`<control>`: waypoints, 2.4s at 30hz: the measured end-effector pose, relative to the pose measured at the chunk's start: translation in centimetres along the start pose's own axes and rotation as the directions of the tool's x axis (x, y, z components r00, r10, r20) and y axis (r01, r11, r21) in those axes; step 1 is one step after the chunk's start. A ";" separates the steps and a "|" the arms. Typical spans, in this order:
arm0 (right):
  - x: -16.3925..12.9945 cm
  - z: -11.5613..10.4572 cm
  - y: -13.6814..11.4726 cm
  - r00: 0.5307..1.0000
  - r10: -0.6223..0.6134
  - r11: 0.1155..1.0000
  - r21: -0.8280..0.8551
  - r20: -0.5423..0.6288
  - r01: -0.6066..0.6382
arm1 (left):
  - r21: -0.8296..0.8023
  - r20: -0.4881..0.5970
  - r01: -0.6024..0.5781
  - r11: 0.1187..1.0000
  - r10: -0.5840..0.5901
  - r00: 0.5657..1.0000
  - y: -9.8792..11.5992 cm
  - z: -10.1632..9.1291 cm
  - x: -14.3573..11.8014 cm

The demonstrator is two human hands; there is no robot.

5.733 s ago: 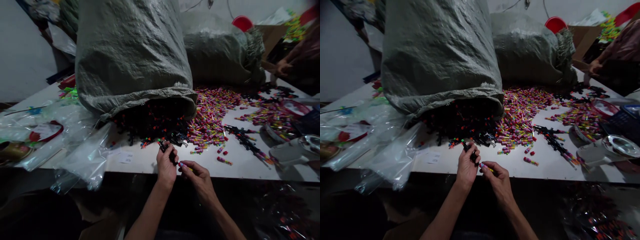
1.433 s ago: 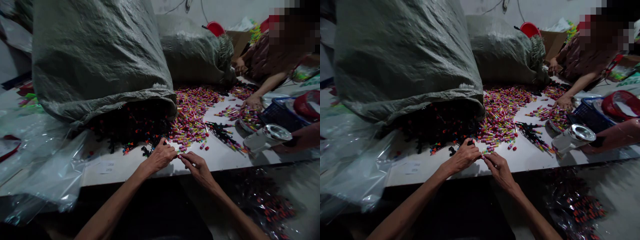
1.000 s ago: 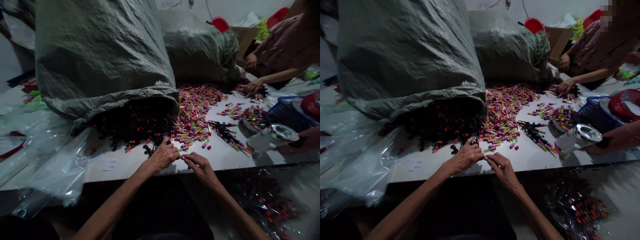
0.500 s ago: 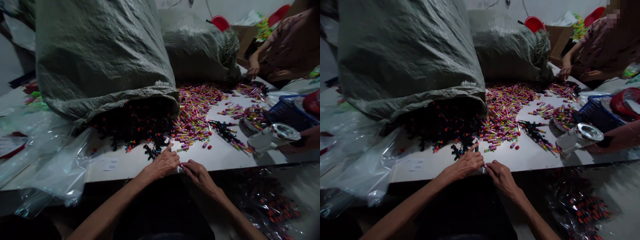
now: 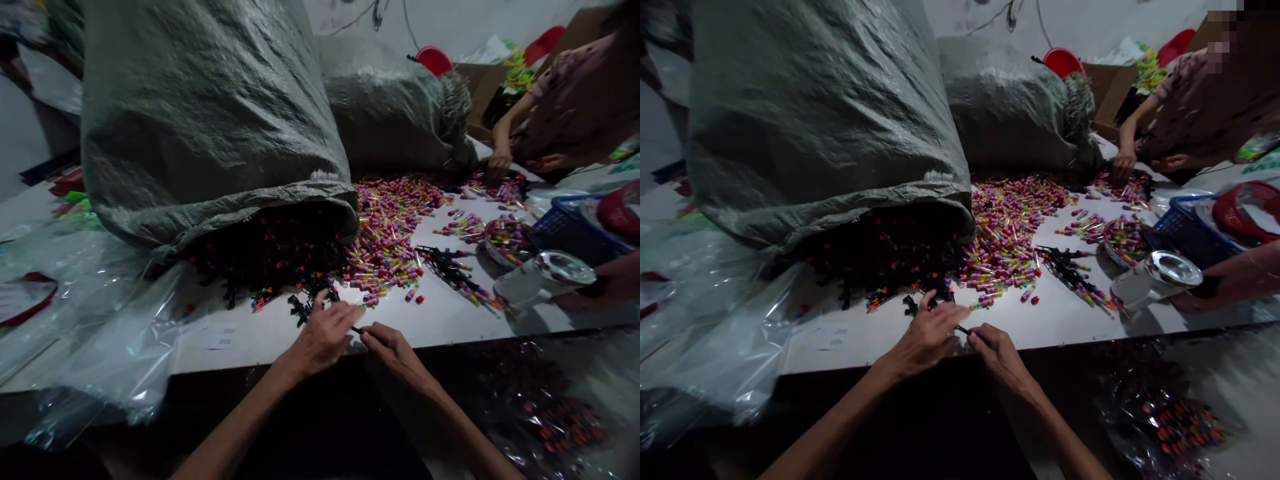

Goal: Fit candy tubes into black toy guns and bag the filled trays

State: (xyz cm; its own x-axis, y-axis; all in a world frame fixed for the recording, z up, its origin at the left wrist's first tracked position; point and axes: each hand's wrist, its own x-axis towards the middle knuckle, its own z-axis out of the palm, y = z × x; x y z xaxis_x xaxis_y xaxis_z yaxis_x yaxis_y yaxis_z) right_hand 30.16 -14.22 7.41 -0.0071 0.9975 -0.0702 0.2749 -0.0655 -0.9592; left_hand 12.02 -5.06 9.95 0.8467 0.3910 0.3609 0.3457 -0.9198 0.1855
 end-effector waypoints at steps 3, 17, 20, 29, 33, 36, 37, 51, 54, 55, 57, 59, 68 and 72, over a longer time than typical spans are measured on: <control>0.0 -1.2 -0.2 0.978 0.178 0.956 0.215 0.106 -0.198 | -0.139 -0.172 0.290 0.947 -0.312 0.934 -2.0 -0.9 -0.7; 0.9 -3.4 1.6 0.974 0.181 0.915 0.386 -0.132 -0.118 | -0.353 0.162 0.201 0.914 -0.152 0.975 -3.5 3.0 1.9; 1.0 -8.3 2.7 0.868 0.015 0.987 -0.131 -0.497 -0.092 | -0.220 0.249 -0.027 0.975 0.083 0.965 -2.4 2.8 1.5; 1.7 -12.7 4.4 0.840 -0.289 0.531 -0.807 -0.459 -0.258 | -0.070 0.253 -0.068 0.995 0.084 0.964 -1.3 4.8 1.6; 4.2 -9.4 3.9 0.975 -0.097 0.395 -0.907 -0.200 -0.146 | -0.106 0.194 0.188 0.976 -0.166 0.967 -1.2 4.6 0.8; 5.7 -9.7 3.6 0.988 -0.053 0.299 -0.947 -0.142 -0.120 | -0.246 0.125 0.351 0.904 -0.329 0.936 -1.1 3.7 0.5; 5.8 -9.9 3.3 0.989 -0.078 0.325 -0.941 -0.124 -0.093 | -0.310 0.119 0.376 0.873 -0.356 0.927 -1.1 3.3 0.5; 1.0 -3.5 -3.2 0.987 -0.105 0.993 -0.044 0.122 0.111 | -0.086 0.071 0.126 0.988 -0.120 0.990 1.5 0.9 0.8; 0.8 -3.7 -3.0 0.983 -0.120 0.989 -0.068 0.138 0.131 | -0.078 0.072 0.104 0.992 -0.098 0.993 1.6 0.7 0.6; 0.7 -3.7 -3.0 0.984 -0.122 0.988 -0.075 0.128 0.133 | -0.082 0.070 0.098 0.992 -0.093 0.993 1.7 0.7 0.6; 0.4 -3.7 -2.9 0.988 -0.121 0.989 -0.079 0.097 0.129 | -0.092 0.060 0.087 0.992 -0.082 0.995 1.8 0.6 0.6; 0.2 -3.6 -2.8 0.990 -0.119 0.989 -0.078 0.077 0.125 | -0.096 0.048 0.076 0.992 -0.071 0.996 1.9 0.5 0.6; -0.2 -4.0 -2.8 0.970 -0.151 0.977 -0.120 0.192 0.176 | -0.106 0.119 0.020 0.994 -0.007 0.993 1.8 0.5 0.5; -0.7 -3.9 -2.6 0.960 -0.164 0.949 -0.228 0.227 0.216 | -0.166 0.177 0.005 0.986 0.025 0.984 1.5 0.4 0.4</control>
State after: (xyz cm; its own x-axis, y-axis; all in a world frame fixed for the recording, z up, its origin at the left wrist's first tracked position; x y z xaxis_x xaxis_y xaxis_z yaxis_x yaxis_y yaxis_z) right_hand 33.23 -14.66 11.03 -0.2703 0.9624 0.0274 0.4790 0.1591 -0.8633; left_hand 12.99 -6.28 10.03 0.9133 0.3558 0.1982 0.2776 -0.8999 0.3364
